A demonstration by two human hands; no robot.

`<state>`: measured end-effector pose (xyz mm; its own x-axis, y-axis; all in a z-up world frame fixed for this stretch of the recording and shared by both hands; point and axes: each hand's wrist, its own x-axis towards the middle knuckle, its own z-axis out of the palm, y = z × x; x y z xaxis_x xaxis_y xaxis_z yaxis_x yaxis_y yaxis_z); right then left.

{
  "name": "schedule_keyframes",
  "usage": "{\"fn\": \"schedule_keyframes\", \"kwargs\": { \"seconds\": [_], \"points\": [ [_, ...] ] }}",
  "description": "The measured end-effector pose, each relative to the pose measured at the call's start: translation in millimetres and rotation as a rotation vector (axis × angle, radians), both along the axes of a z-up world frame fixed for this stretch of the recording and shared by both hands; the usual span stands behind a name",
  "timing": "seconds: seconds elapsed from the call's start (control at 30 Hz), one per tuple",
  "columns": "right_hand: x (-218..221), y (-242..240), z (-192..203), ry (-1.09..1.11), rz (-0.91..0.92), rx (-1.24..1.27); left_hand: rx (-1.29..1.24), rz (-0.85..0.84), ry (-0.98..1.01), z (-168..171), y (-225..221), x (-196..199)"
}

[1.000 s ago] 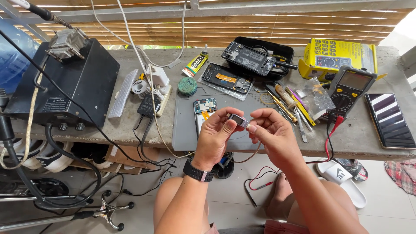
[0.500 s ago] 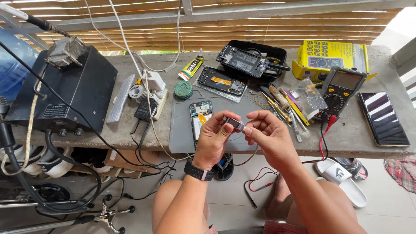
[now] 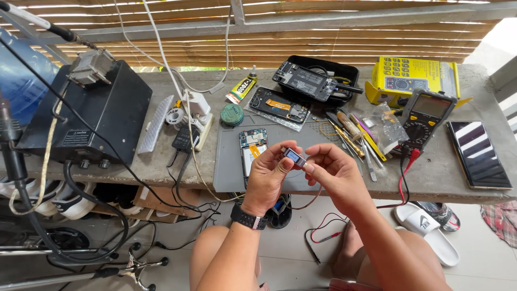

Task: Connecting a new smartphone display to a motherboard and testing it for functionality at a repair station.

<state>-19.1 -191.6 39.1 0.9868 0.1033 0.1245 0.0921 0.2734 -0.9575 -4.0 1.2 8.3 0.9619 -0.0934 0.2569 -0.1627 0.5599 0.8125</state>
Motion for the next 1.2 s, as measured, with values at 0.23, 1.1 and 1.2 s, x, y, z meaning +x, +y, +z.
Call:
{"fn": "schedule_keyframes", "kwargs": {
  "seconds": [0.23, 1.1, 1.2],
  "points": [
    [-4, 13, 7, -0.052, -0.036, -0.098, 0.115, 0.004, -0.034, 17, 16, -4],
    [-10, 42, -3, 0.185, 0.006, -0.286, 0.922, 0.623, 0.343, 31, 106, -22],
    [-8, 51, 4, 0.206, 0.012, -0.285, 1.117, 0.629, 0.362, 33, 101, -28]
  ]
}}
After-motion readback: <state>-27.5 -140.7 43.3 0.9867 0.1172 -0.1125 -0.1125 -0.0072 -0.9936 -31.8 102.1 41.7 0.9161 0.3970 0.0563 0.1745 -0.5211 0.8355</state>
